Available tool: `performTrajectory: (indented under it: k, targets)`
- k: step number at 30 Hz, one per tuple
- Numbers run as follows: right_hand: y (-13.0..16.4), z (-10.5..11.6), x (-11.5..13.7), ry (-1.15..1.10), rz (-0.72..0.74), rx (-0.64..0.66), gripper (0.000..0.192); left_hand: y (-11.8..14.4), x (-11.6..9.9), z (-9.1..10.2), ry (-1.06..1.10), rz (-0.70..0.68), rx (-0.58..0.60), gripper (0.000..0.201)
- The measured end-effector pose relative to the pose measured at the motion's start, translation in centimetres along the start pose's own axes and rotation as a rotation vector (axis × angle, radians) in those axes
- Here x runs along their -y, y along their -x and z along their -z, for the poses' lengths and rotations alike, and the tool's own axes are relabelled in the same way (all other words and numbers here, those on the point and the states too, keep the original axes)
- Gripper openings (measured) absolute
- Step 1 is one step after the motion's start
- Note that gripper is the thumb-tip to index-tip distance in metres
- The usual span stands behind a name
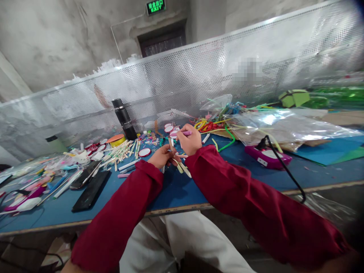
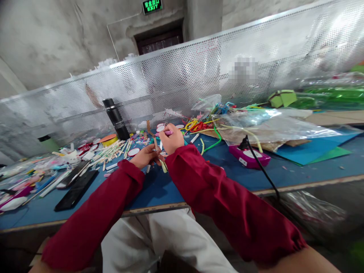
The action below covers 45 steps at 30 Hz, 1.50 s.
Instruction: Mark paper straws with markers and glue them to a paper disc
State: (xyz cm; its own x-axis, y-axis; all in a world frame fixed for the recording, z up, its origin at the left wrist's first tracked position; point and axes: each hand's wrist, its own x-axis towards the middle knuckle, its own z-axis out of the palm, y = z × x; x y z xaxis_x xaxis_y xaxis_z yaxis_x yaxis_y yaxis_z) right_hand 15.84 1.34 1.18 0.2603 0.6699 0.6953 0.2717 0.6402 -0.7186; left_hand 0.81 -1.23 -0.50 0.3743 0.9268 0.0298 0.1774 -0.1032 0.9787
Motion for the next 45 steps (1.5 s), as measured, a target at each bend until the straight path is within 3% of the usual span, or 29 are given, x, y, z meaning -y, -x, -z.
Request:
performTrajectory:
  k: [45]
  targets:
    - [0.12,0.19,0.4,0.003,0.033,0.024,0.016,0.13,-0.4,-0.11,-0.029,0.014,-0.002,0.035]
